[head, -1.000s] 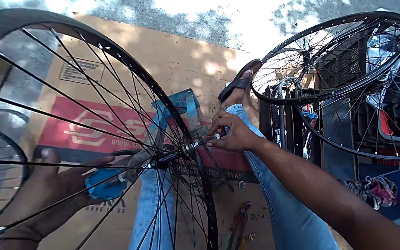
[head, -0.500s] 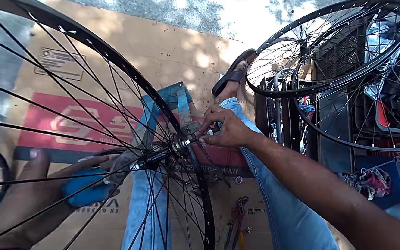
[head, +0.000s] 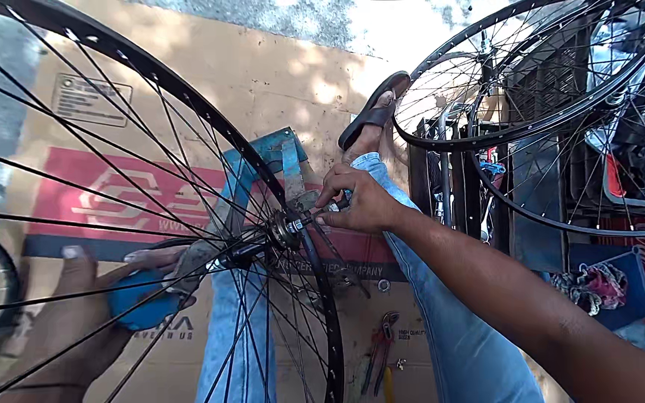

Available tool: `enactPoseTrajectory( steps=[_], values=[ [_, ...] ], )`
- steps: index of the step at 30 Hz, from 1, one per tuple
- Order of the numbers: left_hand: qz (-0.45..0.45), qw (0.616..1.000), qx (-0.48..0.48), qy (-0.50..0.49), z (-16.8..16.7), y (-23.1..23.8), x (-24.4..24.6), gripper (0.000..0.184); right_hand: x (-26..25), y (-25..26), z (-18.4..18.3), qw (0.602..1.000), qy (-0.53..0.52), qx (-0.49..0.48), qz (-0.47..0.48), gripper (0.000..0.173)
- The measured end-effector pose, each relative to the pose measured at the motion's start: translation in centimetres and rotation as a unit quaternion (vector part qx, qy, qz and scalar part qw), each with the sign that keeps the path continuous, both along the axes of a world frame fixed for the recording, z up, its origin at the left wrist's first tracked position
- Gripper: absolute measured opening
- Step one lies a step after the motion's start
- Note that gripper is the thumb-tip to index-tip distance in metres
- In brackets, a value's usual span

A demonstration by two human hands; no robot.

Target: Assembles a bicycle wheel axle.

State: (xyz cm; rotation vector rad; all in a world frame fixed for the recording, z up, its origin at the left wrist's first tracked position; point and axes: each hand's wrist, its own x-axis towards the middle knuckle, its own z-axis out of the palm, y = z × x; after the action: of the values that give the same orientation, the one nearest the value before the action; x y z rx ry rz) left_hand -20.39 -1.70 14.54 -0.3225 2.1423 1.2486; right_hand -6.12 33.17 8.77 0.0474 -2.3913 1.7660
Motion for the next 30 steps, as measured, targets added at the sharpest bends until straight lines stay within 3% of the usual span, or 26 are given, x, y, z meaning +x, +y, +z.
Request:
enactPoseTrajectory(
  steps=[2,4,6,7,9,12,14,15,17,19,21,22,24,25,27,30],
  values=[
    [-0.047,0.982,0.021,0.179,-2.1,-0.5,1.4,0.068,0.2,0.4,-0.2,1.000,-0.006,0.000,-0.001,0.018],
    [-0.103,0.905,0.110,0.397,-5.4,-1.8,2.9,0.063,0.4,0.6,-0.5,1.000,-0.011,-0.007,0.003,0.018],
    [-0.153,0.840,0.122,0.506,-6.8,-2.4,2.7,0.068,0.5,0.4,-0.5,1.000,-0.011,-0.009,0.000,0.018],
    [-0.196,0.834,0.090,0.507,-6.5,-3.1,2.4,0.071,0.3,0.5,-0.3,1.000,-0.010,-0.005,0.000,0.018],
    [-0.247,0.884,0.039,0.395,-4.4,-4.9,1.5,0.077,0.0,0.0,0.1,1.000,-0.020,0.002,0.004,0.018],
    [-0.121,0.986,0.061,0.100,0.6,-2.6,-0.2,0.070,-0.2,-0.1,0.2,1.000,-0.029,0.001,0.008,0.018],
    [-0.047,0.999,-0.001,-0.014,1.4,0.3,-0.5,0.084,0.2,0.0,0.0,1.000,-0.026,-0.010,0.007,0.017],
    [-0.021,0.999,-0.037,-0.002,0.9,1.5,-0.4,0.080,0.2,0.3,-0.1,1.000,-0.021,-0.010,0.007,0.018],
    [-0.024,0.987,-0.011,0.156,-1.3,1.2,1.3,0.066,0.2,0.6,-0.4,1.000,-0.014,-0.007,0.006,0.018],
    [-0.092,0.913,0.108,0.382,-5.7,-2.0,1.9,0.055,0.3,0.3,-0.7,1.000,-0.005,-0.003,0.004,0.017],
    [-0.159,0.847,0.105,0.496,-7.3,-3.5,1.4,0.067,0.1,0.1,-0.5,1.000,0.000,0.004,0.000,0.017],
    [-0.190,0.847,0.061,0.493,-6.5,-3.6,1.5,0.077,0.0,0.1,-0.3,1.000,-0.004,0.008,0.000,0.017],
    [-0.217,0.913,0.013,0.346,-3.6,-3.5,1.4,0.087,-0.1,0.0,0.1,1.000,-0.018,0.009,0.005,0.017],
    [-0.188,0.952,0.018,0.241,-2.0,-2.8,1.0,0.079,-0.1,0.1,0.1,1.000,-0.020,0.010,0.008,0.017],
    [-0.091,0.990,-0.021,0.102,0.0,-0.4,0.3,0.073,-0.2,0.2,-0.1,1.000,-0.014,0.008,0.010,0.017],
    [-0.046,0.978,-0.121,0.162,0.4,2.8,1.8,0.063,-0.1,0.4,-0.3,1.000,-0.010,0.002,0.007,0.016]
  ],
)
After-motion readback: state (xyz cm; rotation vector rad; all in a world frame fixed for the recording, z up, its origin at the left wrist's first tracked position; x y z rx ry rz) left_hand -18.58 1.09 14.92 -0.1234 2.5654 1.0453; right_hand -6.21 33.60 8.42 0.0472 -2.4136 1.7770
